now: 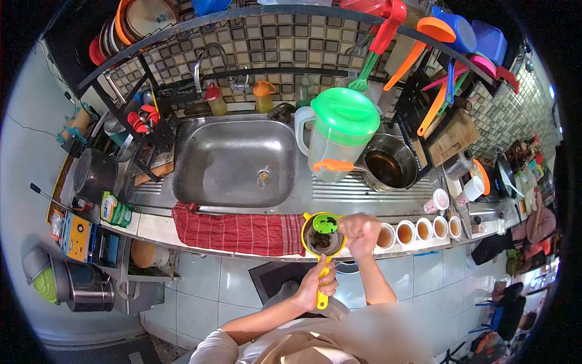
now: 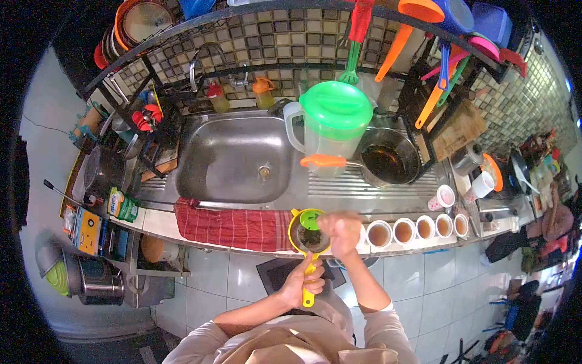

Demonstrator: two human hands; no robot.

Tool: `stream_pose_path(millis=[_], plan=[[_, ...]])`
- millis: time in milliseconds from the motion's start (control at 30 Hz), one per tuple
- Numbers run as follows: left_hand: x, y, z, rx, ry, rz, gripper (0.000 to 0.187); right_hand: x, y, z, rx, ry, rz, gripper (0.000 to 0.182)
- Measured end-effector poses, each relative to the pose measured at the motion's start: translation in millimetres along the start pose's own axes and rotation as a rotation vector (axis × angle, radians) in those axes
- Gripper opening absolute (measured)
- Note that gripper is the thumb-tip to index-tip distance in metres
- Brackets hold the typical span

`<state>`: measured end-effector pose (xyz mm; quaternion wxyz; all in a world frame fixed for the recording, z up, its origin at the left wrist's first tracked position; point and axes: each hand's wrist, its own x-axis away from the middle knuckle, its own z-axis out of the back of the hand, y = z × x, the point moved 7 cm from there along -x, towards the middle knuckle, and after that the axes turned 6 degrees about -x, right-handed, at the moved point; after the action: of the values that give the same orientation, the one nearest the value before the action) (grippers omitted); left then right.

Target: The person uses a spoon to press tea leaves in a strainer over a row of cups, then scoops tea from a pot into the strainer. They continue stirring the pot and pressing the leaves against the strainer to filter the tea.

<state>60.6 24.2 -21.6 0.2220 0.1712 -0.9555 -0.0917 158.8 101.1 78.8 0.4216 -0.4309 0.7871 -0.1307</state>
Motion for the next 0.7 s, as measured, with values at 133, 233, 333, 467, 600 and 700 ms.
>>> stream_pose_path(millis=[133,233,333,467,600,700], plan=[[2.1,1.8,-0.1,-0.009,-0.004,0.022,0.035,16.7,16.6,-13.2,0.424,-0.072,-0.018,0.049],[2.7,1.4,4.9,-0.011,0.007,0.037,0.035,15.9,20.7,-17.2,0.450,-0.090,-0.057,0.049],[2.4,3.0,5.8,-0.033,0.005,0.025,0.035,8.8,8.3,-21.7,0.361,-0.056,0.024,0.049],[3.2,6.3,1.0,-0.076,-0.013,-0.016,0.033,12.9,-24.6,-23.7,0.149,-0.006,0.217,0.049],[7.8,5.9,-15.4,-0.088,-0.009,-0.027,0.033,22.6,-48.1,-32.4,0.096,0.021,0.299,0.047],[8.6,5.8,-30.6,-0.111,-0.003,-0.050,0.034,29.0,-64.9,-38.0,0.205,0.030,0.417,0.044]])
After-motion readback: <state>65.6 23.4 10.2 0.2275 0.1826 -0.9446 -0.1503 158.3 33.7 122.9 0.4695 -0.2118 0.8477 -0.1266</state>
